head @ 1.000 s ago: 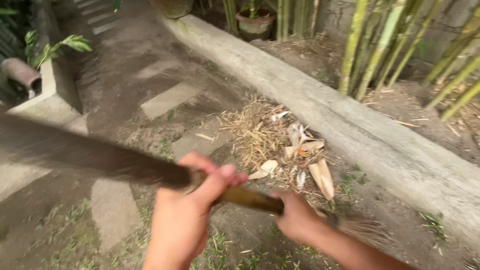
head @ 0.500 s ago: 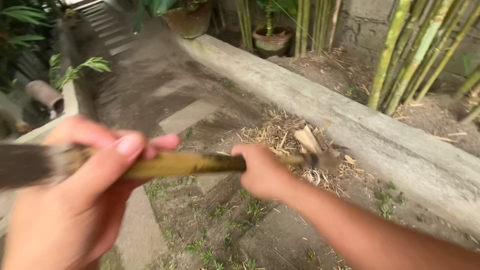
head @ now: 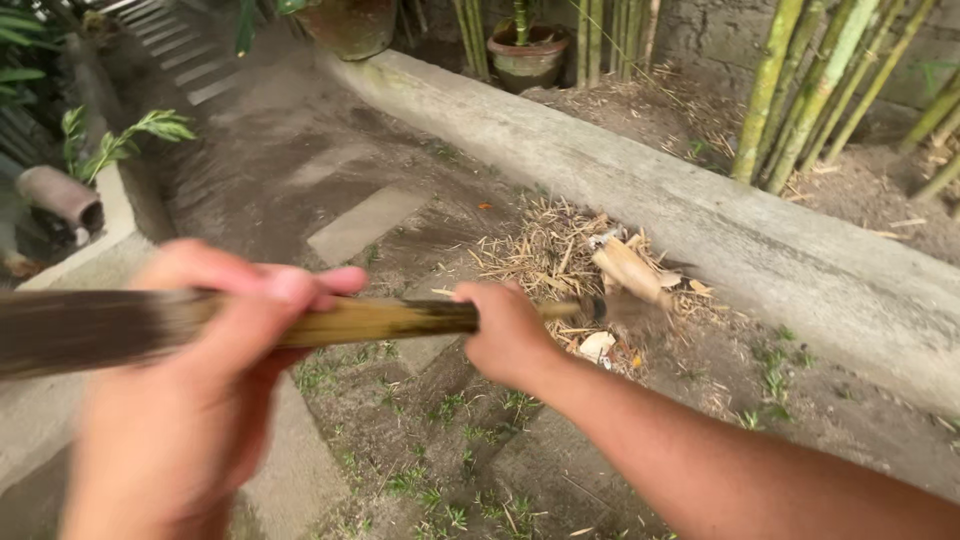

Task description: The person sweeps leaves and debris along an outdoor ground and around bamboo plants using a broom.

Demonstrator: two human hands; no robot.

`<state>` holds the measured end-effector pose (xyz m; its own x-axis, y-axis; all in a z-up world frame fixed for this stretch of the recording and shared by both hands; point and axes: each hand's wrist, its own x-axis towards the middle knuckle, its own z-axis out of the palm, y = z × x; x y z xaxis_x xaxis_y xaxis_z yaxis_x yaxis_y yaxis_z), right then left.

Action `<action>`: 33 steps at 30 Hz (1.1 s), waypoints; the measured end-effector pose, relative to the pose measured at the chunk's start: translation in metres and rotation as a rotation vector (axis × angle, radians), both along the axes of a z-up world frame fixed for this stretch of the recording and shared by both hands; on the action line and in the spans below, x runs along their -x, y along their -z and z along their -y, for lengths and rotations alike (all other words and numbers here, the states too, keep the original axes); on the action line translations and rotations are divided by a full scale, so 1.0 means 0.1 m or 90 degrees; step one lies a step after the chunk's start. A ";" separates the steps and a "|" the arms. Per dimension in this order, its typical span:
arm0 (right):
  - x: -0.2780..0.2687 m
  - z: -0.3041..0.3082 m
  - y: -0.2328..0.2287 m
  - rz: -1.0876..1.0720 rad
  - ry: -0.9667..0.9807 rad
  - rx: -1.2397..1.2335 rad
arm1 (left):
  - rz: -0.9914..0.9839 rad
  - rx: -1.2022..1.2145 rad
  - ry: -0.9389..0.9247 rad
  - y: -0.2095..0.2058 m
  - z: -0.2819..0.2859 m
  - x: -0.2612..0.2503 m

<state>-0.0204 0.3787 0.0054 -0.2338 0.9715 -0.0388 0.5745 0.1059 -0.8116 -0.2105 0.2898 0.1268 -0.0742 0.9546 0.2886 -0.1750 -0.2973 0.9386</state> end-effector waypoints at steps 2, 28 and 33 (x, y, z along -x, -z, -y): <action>0.08 0.07 -0.14 -0.016 0.005 0.013 | 0.003 -0.048 0.065 -0.16 -0.01 0.20; -0.13 -0.19 0.70 0.091 -0.028 -0.063 | 0.108 0.106 -0.031 0.45 -0.18 -0.13; -0.13 -0.16 0.50 0.059 -0.021 0.001 | 0.085 0.038 0.004 0.29 -0.13 0.07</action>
<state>-0.0075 0.3950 -0.0451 -0.2608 0.9633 -0.0630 0.6429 0.1246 -0.7558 -0.2170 0.3030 0.0973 -0.1020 0.9705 0.2186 -0.3011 -0.2396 0.9230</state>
